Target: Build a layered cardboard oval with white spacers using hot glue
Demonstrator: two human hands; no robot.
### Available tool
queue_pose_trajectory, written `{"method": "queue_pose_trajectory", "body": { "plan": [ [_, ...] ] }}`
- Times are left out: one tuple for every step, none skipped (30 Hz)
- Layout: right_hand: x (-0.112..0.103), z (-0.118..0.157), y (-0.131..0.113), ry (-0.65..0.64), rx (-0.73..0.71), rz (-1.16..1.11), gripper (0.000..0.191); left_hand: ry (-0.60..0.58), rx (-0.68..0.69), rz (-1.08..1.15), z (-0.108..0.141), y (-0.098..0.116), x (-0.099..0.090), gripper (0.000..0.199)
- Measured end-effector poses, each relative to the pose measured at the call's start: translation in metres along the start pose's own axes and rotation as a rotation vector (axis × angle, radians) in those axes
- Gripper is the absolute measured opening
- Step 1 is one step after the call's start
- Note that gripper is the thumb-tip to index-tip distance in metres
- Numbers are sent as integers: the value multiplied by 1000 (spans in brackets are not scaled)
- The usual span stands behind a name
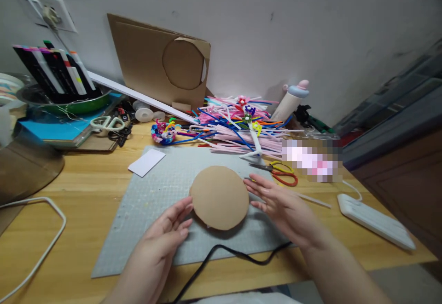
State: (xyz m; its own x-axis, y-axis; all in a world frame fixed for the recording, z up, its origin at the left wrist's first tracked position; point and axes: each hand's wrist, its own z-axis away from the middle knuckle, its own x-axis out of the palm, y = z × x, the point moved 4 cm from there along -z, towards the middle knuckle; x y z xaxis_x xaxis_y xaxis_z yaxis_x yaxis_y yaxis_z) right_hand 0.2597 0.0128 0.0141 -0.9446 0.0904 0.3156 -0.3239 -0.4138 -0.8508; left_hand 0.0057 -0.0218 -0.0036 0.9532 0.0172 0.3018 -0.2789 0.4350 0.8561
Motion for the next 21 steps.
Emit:
{"method": "queue_pose_trajectory", "body": {
  "plan": [
    [1,-1,1,-2,-4,-6,42,5,0,0,0,0,0,50],
    [2,-2,2,-4,-4,-11,43,13,-2,1,0,1,-1,49],
    [3,-2,3,-7,2,-12,43,21,-5,5,1,1,-1,48],
    [4,-3,4,-8,11,-12,43,28,-10,9,1,1,-2,48],
    [5,-4,5,-8,20,-12,43,35,-15,13,1,0,-3,47],
    [5,-4,7,-9,27,-11,42,37,-20,19,1,-1,-4,47],
    [5,-5,9,-8,32,-10,42,35,-24,25,0,-2,-4,48],
    [4,-6,10,-8,35,-8,42,30,-25,30,0,-4,-5,48],
    [4,-6,11,-8,37,-1,43,26,-25,36,0,-4,-5,48],
    [3,-7,12,-6,39,11,43,26,-26,44,0,-5,-5,48],
    [2,-7,13,-3,41,26,44,27,-31,51,0,-5,-5,49],
    [1,-8,13,0,40,43,44,32,-40,63,0,-4,-5,49],
    [-1,-9,13,5,36,58,45,44,-56,84,0,-3,-5,49],
    [-1,-10,13,8,32,70,45,61,-78,114,0,-1,-5,50],
    [-2,-11,13,15,31,77,45,77,-108,152,0,1,-4,50],
    [-2,-13,14,25,34,84,45,97,-143,192,0,3,-4,51],
    [-2,-14,14,38,43,93,45,115,-180,231,0,5,-4,52],
    [-2,-15,15,51,55,103,46,128,-215,266,-1,7,-3,53],
    [-1,-16,15,59,74,110,46,136,-249,292,-3,9,-3,53],
    [1,-17,16,60,94,110,47,141,-281,307,-4,11,-2,54],
    [3,-17,16,54,112,103,48,149,-305,313,-6,12,-2,53]
  ]
}}
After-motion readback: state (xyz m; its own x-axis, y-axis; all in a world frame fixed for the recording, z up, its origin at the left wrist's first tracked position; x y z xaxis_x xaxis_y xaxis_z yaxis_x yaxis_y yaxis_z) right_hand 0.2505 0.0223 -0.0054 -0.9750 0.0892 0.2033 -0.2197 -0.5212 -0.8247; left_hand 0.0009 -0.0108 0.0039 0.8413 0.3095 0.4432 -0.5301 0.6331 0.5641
